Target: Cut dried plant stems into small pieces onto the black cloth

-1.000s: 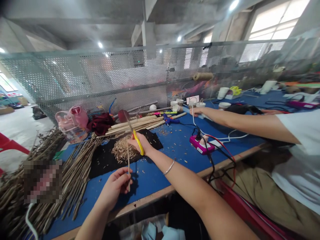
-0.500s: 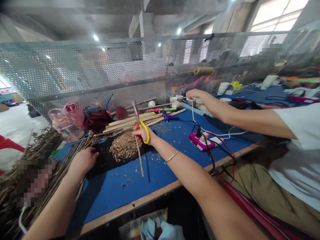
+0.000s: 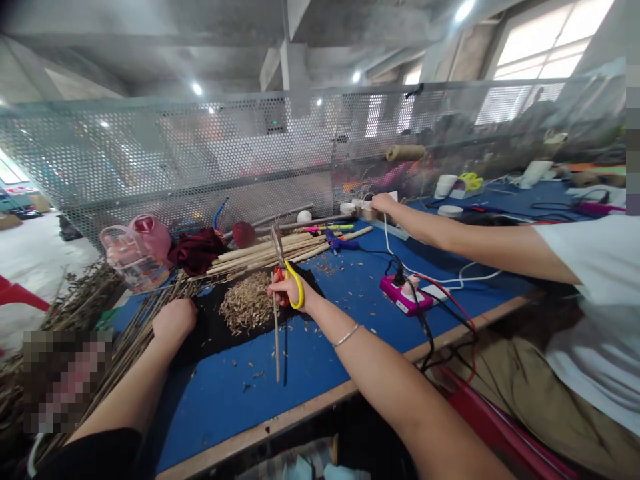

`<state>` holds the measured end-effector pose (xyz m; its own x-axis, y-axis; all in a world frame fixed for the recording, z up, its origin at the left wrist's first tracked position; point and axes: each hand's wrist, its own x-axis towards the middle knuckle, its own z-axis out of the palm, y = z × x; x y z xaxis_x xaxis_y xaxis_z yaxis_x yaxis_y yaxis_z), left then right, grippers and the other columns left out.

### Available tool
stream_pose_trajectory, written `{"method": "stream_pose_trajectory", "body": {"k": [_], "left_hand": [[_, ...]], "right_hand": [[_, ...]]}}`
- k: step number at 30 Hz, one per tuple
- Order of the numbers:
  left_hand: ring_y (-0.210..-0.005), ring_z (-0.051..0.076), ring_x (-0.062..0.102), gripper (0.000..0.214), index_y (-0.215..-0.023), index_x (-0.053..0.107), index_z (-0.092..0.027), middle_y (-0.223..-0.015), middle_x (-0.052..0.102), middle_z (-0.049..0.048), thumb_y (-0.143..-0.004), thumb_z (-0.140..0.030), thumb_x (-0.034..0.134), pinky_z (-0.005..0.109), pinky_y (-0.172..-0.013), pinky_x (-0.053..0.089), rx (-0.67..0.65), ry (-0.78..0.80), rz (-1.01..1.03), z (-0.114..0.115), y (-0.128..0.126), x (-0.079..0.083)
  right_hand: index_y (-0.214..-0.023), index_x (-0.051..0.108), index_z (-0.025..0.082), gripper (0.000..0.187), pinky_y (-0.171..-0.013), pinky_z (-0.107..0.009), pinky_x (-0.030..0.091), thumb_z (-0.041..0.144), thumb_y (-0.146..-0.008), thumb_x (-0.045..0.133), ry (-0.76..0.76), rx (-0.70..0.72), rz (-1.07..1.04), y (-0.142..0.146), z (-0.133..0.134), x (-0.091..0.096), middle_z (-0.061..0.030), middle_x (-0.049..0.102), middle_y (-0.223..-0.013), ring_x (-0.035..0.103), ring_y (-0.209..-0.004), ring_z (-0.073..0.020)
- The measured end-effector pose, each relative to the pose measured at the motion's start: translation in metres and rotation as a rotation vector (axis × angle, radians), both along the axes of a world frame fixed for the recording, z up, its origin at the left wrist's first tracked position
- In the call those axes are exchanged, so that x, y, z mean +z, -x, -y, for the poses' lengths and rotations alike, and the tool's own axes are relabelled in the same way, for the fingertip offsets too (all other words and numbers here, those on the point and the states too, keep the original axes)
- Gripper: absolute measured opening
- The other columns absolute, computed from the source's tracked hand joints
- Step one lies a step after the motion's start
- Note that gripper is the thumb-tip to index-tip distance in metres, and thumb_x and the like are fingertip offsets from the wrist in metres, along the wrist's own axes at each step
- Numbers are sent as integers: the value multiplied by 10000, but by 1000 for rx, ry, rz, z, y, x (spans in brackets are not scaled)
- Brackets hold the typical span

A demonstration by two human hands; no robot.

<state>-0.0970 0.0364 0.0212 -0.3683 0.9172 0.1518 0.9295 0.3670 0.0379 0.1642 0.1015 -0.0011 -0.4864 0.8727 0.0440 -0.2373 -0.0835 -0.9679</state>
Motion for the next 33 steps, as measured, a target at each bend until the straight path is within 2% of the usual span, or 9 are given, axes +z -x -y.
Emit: {"method": "stream_pose_trajectory", "body": {"k": [3, 5, 9, 12, 17, 22, 26, 29, 33], "left_hand": [[-905, 321, 584, 265, -888, 635, -136, -942, 627, 183, -763, -306, 476, 404, -725, 449, -116, -183, 135, 8, -22, 9], [-848, 250, 606, 287, -903, 621, -176, -891, 653, 116, -782, -386, 467, 354, -744, 452, -283, -234, 463, 16, -46, 14], [-696, 168, 630, 426, -1058, 545, -176, -825, 664, 85, -745, -465, 536, 261, -599, 478, -318, 129, 1398, 29, -92, 13], [-654, 110, 615, 414, -1025, 559, -175, -825, 658, 67, -673, -368, 663, 194, -577, 461, -344, 221, 1695, 33, -107, 6], [-602, 80, 590, 373, -985, 550, -166, -775, 641, 45, -667, -301, 688, 171, -553, 460, -368, 160, 1873, 33, -110, 0], [-589, 80, 589, 429, -1022, 539, -166, -763, 641, 41, -647, -290, 705, 169, -540, 459, -391, 140, 1859, 29, -110, 4], [-542, 64, 569, 493, -1077, 538, -163, -710, 640, 21, -632, -288, 710, 167, -529, 455, -321, 39, 1847, 28, -101, 2], [-553, 79, 576, 492, -1064, 545, -165, -729, 645, 23, -626, -323, 705, 160, -477, 429, -311, -45, 1799, 32, -93, 0], [-506, 78, 548, 420, -973, 575, -158, -642, 601, -10, -624, -364, 688, 136, -367, 314, -396, -85, 1709, 37, -90, 0]], "right_hand": [[-681, 384, 198, 300, -323, -175, 323, 283, -579, 653, 6, 38, 3, 4, 6, 2, 33, 603, -563, 451, -363, -71], [-685, 384, 201, 307, -328, -177, 328, 280, -575, 659, 13, 59, 3, 8, 9, 4, 34, 605, -570, 467, -375, -78], [-678, 392, 201, 281, -332, -178, 318, 276, -590, 648, 2, 81, 2, 16, 15, 6, 40, 593, -561, 463, -376, -78], [-684, 405, 195, 245, -323, -169, 276, 262, -611, 629, -19, 95, 12, 20, 20, 7, 43, 580, -546, 407, -352, -56], [-678, 412, 186, 240, -331, -168, 272, 265, -621, 631, -60, 128, 49, 25, 30, 11, 53, 554, -522, 363, -342, -41], [-687, 435, 182, 318, -338, -186, 300, 414, -634, 646, -55, 110, 126, 28, 33, 14, 45, 546, -565, 405, -361, -55], [-675, 459, 185, 370, -384, -202, 272, 544, -761, 484, -225, -11, 275, 21, 31, 13, 69, 396, -471, 365, -398, -68], [-670, 444, 186, 406, -459, -218, 289, 584, -737, 491, -404, -125, 476, 14, 32, 15, 51, 426, -540, 367, -483, -80], [-681, 422, 191, 390, -476, -215, 261, 548, -683, 578, -520, -116, 630, 11, 35, 17, 64, 380, -563, 321, -521, -80]]}}
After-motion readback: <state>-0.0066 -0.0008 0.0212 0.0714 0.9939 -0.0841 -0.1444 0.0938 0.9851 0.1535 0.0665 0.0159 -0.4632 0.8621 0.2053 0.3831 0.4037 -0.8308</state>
